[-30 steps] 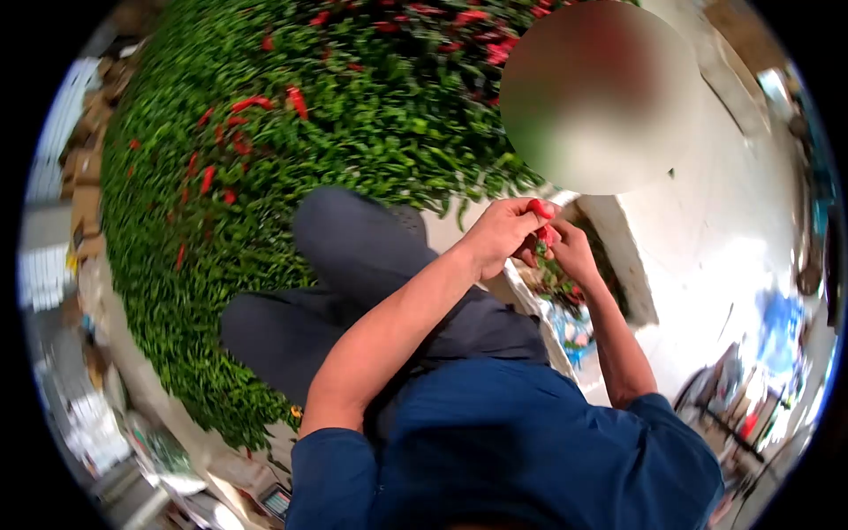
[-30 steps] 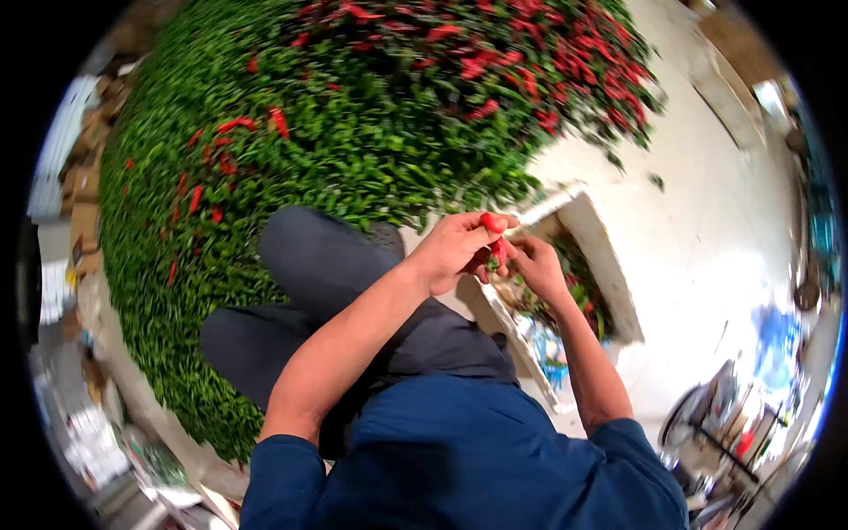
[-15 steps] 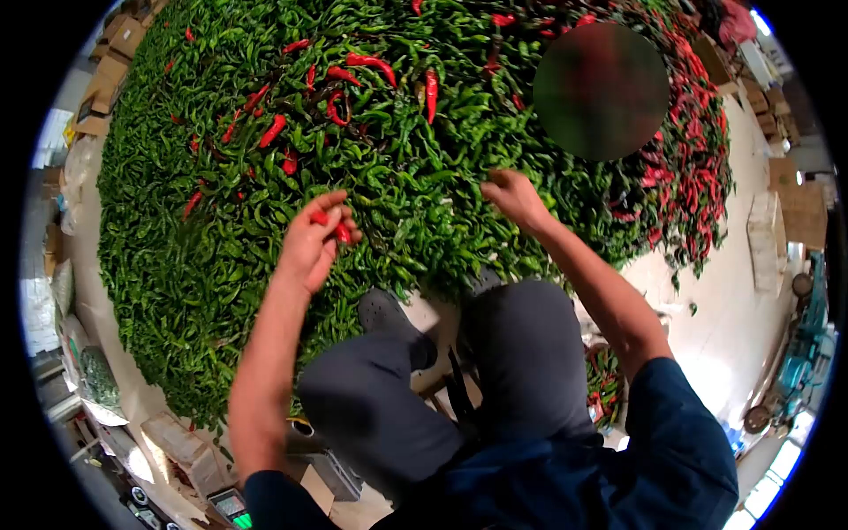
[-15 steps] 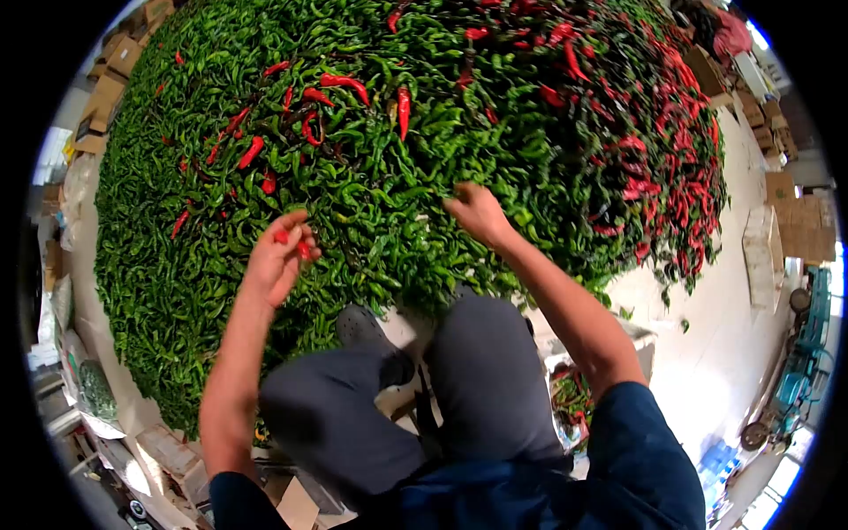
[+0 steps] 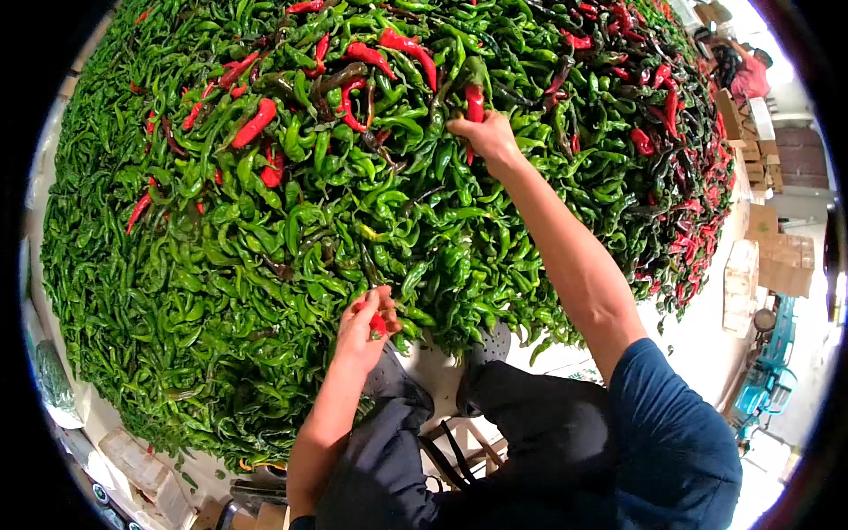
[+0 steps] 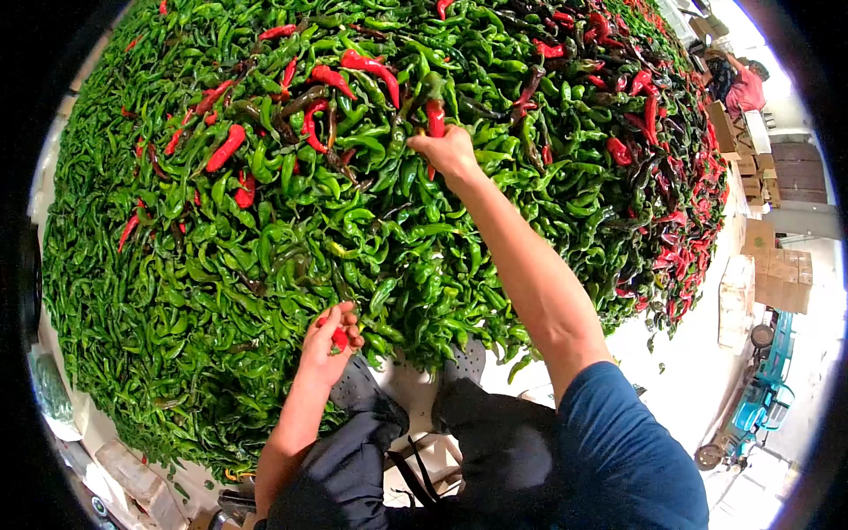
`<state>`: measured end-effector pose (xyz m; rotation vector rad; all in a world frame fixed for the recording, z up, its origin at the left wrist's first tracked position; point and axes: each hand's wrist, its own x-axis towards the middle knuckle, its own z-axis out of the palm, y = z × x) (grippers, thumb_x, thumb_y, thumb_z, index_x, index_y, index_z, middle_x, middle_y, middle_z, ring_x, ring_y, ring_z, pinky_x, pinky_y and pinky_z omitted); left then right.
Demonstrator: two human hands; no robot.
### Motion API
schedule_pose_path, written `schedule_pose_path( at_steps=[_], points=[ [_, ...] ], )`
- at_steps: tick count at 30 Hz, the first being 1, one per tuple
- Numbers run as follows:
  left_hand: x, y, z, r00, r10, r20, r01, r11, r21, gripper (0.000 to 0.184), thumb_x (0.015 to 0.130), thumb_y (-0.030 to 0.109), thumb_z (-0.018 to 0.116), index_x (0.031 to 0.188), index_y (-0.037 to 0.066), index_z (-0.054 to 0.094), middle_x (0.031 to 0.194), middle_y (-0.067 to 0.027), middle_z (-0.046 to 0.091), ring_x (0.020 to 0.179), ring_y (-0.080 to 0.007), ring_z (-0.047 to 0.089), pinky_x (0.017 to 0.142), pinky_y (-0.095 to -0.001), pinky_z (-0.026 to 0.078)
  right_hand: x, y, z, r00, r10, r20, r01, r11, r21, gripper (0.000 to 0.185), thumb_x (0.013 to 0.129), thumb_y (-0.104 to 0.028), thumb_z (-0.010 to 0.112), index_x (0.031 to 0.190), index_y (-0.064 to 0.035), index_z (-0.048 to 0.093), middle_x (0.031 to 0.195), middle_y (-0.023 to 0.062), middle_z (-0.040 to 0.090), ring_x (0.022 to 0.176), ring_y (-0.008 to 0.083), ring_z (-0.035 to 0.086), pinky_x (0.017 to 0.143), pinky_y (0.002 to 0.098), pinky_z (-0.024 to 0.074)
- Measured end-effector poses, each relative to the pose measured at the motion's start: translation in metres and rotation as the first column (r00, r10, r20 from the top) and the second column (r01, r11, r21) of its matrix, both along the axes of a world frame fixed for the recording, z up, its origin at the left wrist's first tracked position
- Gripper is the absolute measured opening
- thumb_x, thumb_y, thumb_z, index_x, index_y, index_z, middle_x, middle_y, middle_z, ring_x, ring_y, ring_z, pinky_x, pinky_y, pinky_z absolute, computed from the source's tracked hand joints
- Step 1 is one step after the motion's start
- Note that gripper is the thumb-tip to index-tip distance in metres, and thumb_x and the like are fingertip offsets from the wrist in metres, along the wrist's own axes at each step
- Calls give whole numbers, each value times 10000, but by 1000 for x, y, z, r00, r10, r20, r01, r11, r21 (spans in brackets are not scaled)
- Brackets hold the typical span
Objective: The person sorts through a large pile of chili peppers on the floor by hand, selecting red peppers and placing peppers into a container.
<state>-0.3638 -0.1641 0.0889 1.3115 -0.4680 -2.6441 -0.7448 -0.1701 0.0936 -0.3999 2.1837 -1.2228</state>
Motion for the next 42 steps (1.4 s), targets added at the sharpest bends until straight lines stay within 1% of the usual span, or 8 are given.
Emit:
schedule_pose_path(
  at_steps=[6, 10, 18, 25, 27, 32, 36, 42],
  points=[
    [3, -18, 11, 992, -51, -114, 33, 987, -154, 322, 990, 154, 532, 1271, -2, 549, 968, -80, 620, 817, -183, 612, 696, -342, 540, 77, 65, 38, 966, 182, 185, -128, 954, -271, 244, 762, -131, 738, 927, -48, 578, 698, -20, 539, 543, 80, 491, 479, 247, 425],
    [-29, -24, 36, 970, -114, -216, 68, 976, -209, 454, 1012, 239, 508, 1362, -41, 439, 1118, -143, 628, 1031, -246, 636, 867, -408, 563, 134, 86, 53, 915, 375, 150, -319, 899, -300, 388, 752, -161, 823, 1001, -42, 550, 818, -30, 576, 710, 57, 528, 630, 239, 474],
    [-30, -7, 14, 996, -78, -46, 72, 990, -124, 338, 1020, 259, 482, 1259, 30, 544, 1011, -96, 656, 866, -204, 644, 723, -360, 556, 125, 93, 18, 850, 437, 293, -417, 899, -132, 224, 766, -99, 701, 943, -54, 571, 781, -53, 552, 640, 52, 477, 585, 231, 426],
    [-6, 22, -10, 996, -58, 70, 58, 998, 0, 281, 999, 236, 522, 1200, 49, 581, 980, -80, 649, 839, -196, 629, 707, -364, 534, 55, 45, 56, 992, -95, -78, 87, 991, -103, 296, 766, -235, 803, 865, -25, 619, 633, 16, 598, 575, 95, 544, 543, 270, 463],
    [-11, 22, -6, 993, -74, 95, 78, 997, -29, 276, 992, 221, 535, 1190, 35, 587, 967, -85, 640, 810, -187, 624, 688, -346, 532, 1, 20, 47, 950, 51, -308, -50, 999, 10, 305, 745, -279, 816, 723, -28, 645, 617, 26, 610, 524, 107, 533, 492, 305, 429],
    [-37, 16, 0, 984, -175, 45, 179, 914, -364, 291, 969, 155, 567, 1211, -7, 588, 934, -92, 609, 673, -148, 598, 570, -268, 497, -37, -46, 1, 988, -49, 148, 40, 997, 62, 330, 692, -256, 885, 695, -39, 637, 620, 4, 587, 467, 127, 464, 465, 296, 355],
    [-73, -16, 25, 958, -218, 184, 284, 793, -540, 327, 969, 178, 585, 1239, -7, 592, 958, -95, 618, 610, -125, 582, 513, -245, 443, -30, -57, -19, 986, -9, 166, 15, 999, -37, 272, 701, -175, 859, 776, -2, 663, 713, 52, 641, 604, 142, 581, 550, 312, 462],
    [-87, -31, 26, 976, -180, 122, 217, 769, -601, 373, 998, 251, 551, 1272, -2, 566, 1052, -112, 619, 817, -154, 622, 704, -285, 543, 17, -14, 27, 996, 14, 87, -2, 990, -140, 207, 734, -101, 783, 853, 9, 654, 761, 46, 661, 623, 140, 607, 579, 291, 493]
  ],
)
